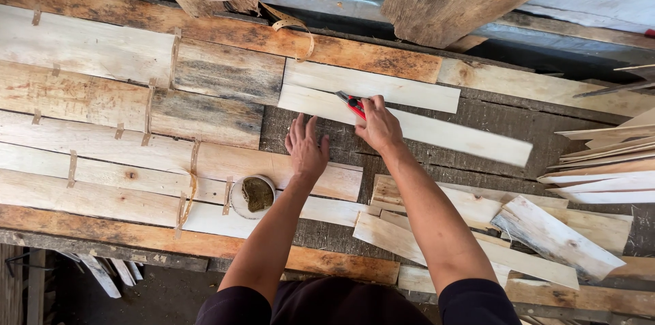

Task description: The recorder is using a utility knife to cut and trim thin wood veneer strips on a workbench.

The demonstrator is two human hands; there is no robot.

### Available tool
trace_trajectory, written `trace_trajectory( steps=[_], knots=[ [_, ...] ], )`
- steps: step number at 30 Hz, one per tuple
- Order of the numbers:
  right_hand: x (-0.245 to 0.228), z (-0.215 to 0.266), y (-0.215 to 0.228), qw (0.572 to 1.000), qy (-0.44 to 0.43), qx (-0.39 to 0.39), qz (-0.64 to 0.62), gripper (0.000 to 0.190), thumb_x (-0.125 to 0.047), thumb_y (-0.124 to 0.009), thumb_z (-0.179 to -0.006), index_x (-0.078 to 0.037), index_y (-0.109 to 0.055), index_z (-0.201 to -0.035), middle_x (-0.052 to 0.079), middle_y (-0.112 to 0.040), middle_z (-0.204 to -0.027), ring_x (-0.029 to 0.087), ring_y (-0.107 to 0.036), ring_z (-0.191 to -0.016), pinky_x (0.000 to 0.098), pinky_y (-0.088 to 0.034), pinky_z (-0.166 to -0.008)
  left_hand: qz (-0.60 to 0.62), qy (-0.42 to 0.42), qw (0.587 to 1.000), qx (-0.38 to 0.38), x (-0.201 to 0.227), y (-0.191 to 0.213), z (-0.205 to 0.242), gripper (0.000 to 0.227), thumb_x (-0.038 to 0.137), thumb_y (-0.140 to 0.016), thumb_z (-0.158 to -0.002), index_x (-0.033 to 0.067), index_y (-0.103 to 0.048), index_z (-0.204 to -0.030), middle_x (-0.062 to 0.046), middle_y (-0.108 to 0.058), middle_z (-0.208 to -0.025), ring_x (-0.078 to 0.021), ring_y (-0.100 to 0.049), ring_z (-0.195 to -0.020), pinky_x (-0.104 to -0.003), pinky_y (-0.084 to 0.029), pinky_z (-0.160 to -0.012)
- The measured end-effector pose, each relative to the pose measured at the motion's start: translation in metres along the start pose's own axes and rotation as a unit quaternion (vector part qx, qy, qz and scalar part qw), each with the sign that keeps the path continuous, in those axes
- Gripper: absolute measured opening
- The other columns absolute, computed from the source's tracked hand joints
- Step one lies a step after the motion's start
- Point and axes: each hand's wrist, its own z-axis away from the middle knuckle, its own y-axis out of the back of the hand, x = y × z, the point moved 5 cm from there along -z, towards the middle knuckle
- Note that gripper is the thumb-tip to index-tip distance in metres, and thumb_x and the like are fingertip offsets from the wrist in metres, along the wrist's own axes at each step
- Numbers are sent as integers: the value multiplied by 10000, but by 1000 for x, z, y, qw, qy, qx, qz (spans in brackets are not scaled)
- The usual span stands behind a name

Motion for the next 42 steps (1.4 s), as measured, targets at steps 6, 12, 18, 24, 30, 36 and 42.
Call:
trace_trajectory(
  steps=[6,12,18,24,30,36,42],
  knots=[
    [-24,32,40,999,-25,-33,18,819,-344,-866,-710,20,-542,-1369,148,-533,-1183,287,-702,-857,371,-646,-704,103,5,990,92,24,33,20,314,390,-565,-1029,97,-571,-1142,-116,-574,-1120,-293,-539,-1090,-531,-376,-981],
    [-22,87,62,989,-116,-88,28,787,-580,-868,-724,-13,-622,-1212,188,-671,-1138,334,-705,-983,449,-587,-859,239,-63,967,62,53,29,61,241,278,-613,-1035,53,-595,-950,-91,-638,-795,-245,-612,-747,-430,-497,-746],
    [20,140,77,968,-229,-58,-83,865,-615,-792,-712,-41,-537,-1307,164,-735,-1083,336,-752,-911,468,-603,-844,318,-103,942,-26,87,29,115,300,310,-628,-1024,20,-669,-957,-134,-719,-783,-225,-693,-650,-383,-558,-582],
    [72,181,92,933,-300,89,-176,806,-642,-800,-759,-43,-590,-1255,186,-727,-1113,318,-739,-951,435,-600,-864,255,-117,933,-226,115,-1,162,455,473,-542,-1036,39,-665,-1089,-138,-755,-935,-224,-749,-802,-373,-620,-720],
    [92,220,112,840,-382,209,-324,714,-492,-777,-849,-2,-521,-1300,190,-700,-1178,318,-747,-967,414,-614,-864,268,-185,898,-295,134,-10,198,511,490,-580,-1011,65,-626,-1290,-180,-766,-1093,-272,-754,-938,-473,-599,-837],
    [159,229,87,747,-316,387,-438,678,-405,-840,-878,43,-477,-1233,191,-664,-1189,288,-689,-1093,369,-549,-942,176,-141,925,-307,133,-10,203,379,317,-525,-1065,133,-585,-1390,-198,-776,-889,-280,-746,-720,-428,-629,-748],
    [146,265,88,803,-318,423,-275,496,-341,-789,-967,9,-494,-1157,140,-574,-1035,260,-580,-913,421,-491,-850,105,-152,966,-182,136,19,170,359,300,-438,-1083,168,-592,-1379,-123,-750,-909,-210,-696,-571,-379,-623,-549]
  ],
)
